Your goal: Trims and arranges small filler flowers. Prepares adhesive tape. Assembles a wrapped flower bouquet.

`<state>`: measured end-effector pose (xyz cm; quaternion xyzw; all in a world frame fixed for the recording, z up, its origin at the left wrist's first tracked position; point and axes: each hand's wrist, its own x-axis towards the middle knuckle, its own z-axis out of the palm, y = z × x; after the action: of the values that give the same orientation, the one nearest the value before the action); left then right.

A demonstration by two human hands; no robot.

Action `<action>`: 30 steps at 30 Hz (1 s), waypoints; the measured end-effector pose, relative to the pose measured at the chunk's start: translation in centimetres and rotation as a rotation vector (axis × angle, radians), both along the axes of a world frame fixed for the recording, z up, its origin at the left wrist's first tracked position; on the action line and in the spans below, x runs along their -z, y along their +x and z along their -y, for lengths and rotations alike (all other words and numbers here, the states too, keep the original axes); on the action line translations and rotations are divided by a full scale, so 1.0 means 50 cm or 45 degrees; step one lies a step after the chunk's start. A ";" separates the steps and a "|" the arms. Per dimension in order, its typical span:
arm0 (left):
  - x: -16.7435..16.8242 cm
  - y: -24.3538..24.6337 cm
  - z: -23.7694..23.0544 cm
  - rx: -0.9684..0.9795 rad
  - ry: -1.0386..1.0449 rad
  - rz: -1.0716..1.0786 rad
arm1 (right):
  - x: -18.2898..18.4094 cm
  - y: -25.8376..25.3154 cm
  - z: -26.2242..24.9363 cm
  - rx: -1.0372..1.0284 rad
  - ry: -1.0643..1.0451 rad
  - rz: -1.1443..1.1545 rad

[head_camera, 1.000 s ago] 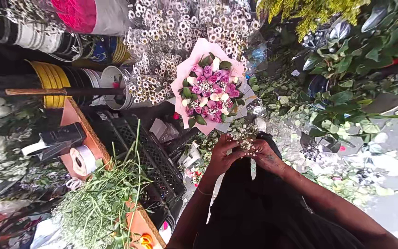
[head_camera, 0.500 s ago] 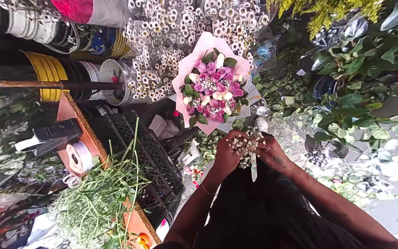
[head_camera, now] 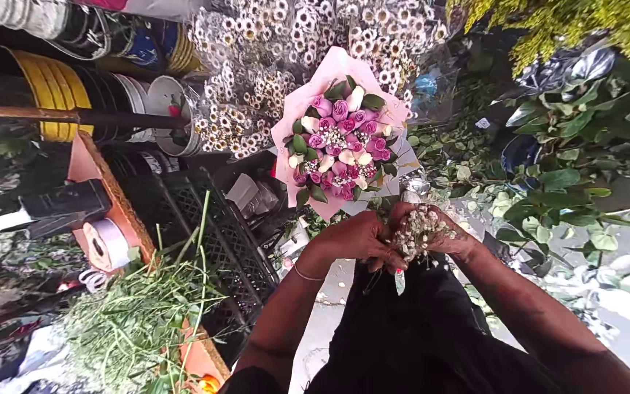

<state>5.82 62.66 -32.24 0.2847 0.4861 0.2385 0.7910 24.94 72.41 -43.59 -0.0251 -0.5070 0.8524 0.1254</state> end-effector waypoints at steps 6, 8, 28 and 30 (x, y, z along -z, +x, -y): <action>0.044 -0.039 -0.057 -0.141 -0.155 0.116 | 0.031 -0.011 0.011 0.313 -0.297 0.134; 0.054 -0.048 -0.070 -0.182 -0.080 -0.044 | 0.042 -0.008 0.009 0.514 -0.332 0.205; 0.233 -0.233 -0.159 0.830 1.143 -1.816 | 0.067 -0.165 -0.157 1.212 1.119 0.441; 0.231 -0.246 -0.145 0.854 1.189 -1.820 | 0.064 -0.198 -0.151 1.173 1.191 0.416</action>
<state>-6.48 69.91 -43.80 0.7814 0.6059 -0.0644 0.1345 15.06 79.97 -46.78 -0.3104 -0.7725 0.3881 0.3953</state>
